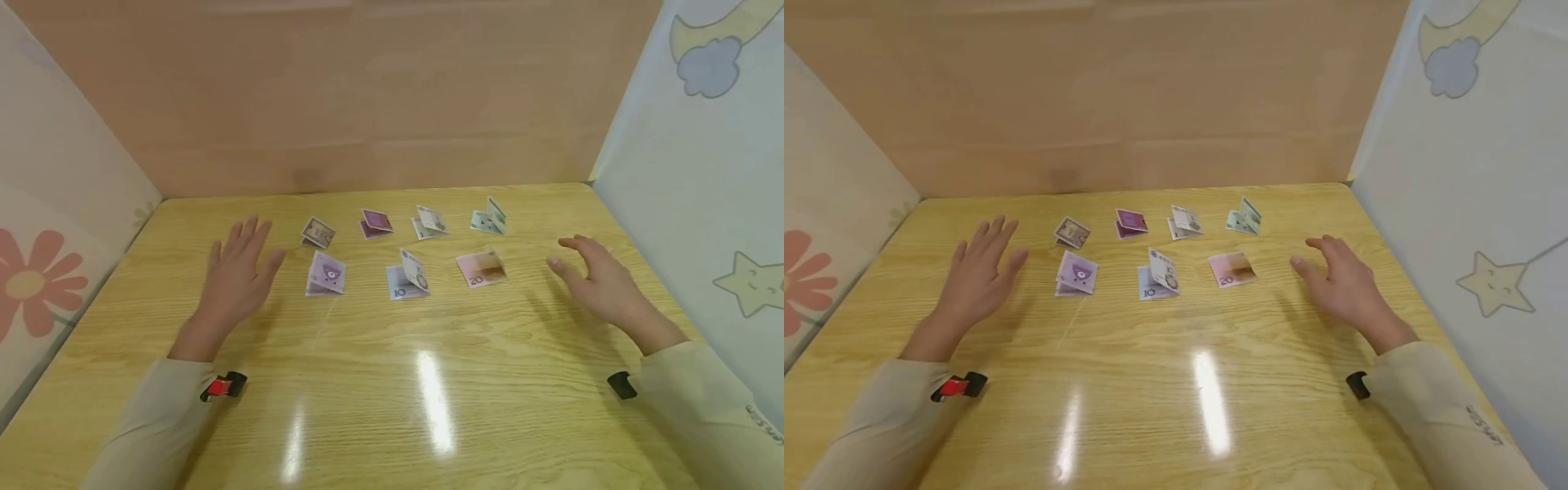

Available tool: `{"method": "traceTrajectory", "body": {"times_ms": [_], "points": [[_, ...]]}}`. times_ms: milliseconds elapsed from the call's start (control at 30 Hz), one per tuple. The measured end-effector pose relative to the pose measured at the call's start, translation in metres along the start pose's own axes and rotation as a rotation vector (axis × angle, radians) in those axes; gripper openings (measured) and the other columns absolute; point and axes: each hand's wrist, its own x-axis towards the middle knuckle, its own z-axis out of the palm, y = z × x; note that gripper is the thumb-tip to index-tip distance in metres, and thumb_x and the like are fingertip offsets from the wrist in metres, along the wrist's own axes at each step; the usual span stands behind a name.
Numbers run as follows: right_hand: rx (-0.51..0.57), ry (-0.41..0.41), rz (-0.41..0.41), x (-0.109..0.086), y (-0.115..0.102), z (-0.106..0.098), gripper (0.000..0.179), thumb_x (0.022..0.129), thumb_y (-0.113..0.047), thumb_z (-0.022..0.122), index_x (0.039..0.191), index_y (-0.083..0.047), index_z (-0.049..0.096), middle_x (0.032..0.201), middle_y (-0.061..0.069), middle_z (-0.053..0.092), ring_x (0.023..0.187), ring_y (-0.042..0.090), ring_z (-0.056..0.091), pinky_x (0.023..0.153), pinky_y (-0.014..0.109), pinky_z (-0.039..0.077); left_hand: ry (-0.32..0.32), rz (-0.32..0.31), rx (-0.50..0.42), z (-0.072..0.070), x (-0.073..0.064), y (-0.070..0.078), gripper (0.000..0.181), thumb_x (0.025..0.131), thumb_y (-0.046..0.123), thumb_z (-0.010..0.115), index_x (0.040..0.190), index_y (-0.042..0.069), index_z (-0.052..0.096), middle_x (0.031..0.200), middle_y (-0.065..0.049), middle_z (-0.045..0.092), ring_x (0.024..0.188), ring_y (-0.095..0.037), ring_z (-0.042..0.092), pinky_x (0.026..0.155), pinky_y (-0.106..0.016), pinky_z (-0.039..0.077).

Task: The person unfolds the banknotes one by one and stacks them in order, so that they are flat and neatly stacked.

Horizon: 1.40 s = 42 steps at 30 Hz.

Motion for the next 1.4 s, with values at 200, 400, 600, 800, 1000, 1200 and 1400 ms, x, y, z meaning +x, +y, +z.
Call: {"method": "traceTrajectory", "body": {"times_ms": [200,400,600,800,1000,1200,1400], "points": [[0.177,0.019,0.105,-0.004,-0.006,-0.005,0.071,0.104,-0.054,0.043,0.152,-0.001,0.035,0.153,0.028,0.034,0.134,0.05,0.037,0.093,0.061,0.043,0.173,0.155,-0.061,0.011,0.017,0.032,0.054,0.106,0.036,0.049,0.145,-0.002,0.048,0.147,-0.023,0.048,0.138,-0.043,0.04,0.111,-0.062,0.027],[0.334,0.06,0.127,-0.003,-0.003,-0.006,0.065,0.104,-0.05,0.046,0.145,0.0,0.043,0.133,0.014,0.054,0.101,0.009,0.064,0.075,0.026,0.056,0.191,0.3,-0.091,0.021,0.033,0.082,0.046,0.101,0.026,0.06,0.138,0.0,0.055,0.138,-0.018,0.058,0.13,-0.038,0.051,0.109,-0.056,0.036],[0.571,0.018,0.136,0.001,0.002,-0.006,0.051,0.103,-0.044,0.053,0.133,-0.003,0.048,0.11,-0.007,0.067,0.09,0.006,0.071,0.07,0.032,0.06,0.096,0.424,-0.038,0.037,0.047,0.138,0.047,0.1,0.028,0.062,0.141,0.005,0.055,0.14,-0.012,0.057,0.132,-0.032,0.051,0.11,-0.053,0.036],[0.731,-0.079,0.198,0.004,0.004,-0.005,0.039,0.103,-0.044,0.054,0.125,-0.011,0.052,0.107,-0.003,0.073,0.09,0.015,0.073,0.07,0.037,0.06,-0.059,0.516,0.037,0.057,0.059,0.184,0.05,0.101,0.029,0.06,0.146,0.009,0.051,0.147,-0.008,0.052,0.137,-0.027,0.046,0.114,-0.048,0.033],[0.799,-0.166,0.268,0.006,0.009,-0.003,0.054,0.104,-0.043,0.053,0.138,-0.002,0.044,0.106,-0.004,0.074,0.091,0.015,0.073,0.071,0.035,0.06,-0.197,0.616,0.11,0.086,0.069,0.222,0.05,0.102,0.027,0.056,0.149,0.011,0.048,0.15,-0.005,0.049,0.139,-0.023,0.044,0.114,-0.044,0.032],[0.76,-0.195,0.254,0.008,0.009,0.004,0.065,0.103,-0.047,0.052,0.141,0.005,0.041,0.11,0.0,0.073,0.094,0.017,0.073,0.074,0.038,0.06,-0.296,0.647,0.186,0.107,0.08,0.25,0.052,0.104,0.023,0.05,0.154,0.015,0.04,0.158,-0.003,0.038,0.145,-0.02,0.035,0.115,-0.042,0.031],[0.767,-0.201,0.243,0.008,0.01,0.006,0.067,0.103,-0.046,0.053,0.142,0.007,0.041,0.111,0.002,0.072,0.093,0.016,0.073,0.074,0.038,0.06,-0.357,0.648,0.286,0.122,0.085,0.257,0.053,0.106,0.028,0.046,0.157,0.018,0.035,0.163,0.0,0.028,0.15,-0.019,0.022,0.119,-0.043,0.023]]}}
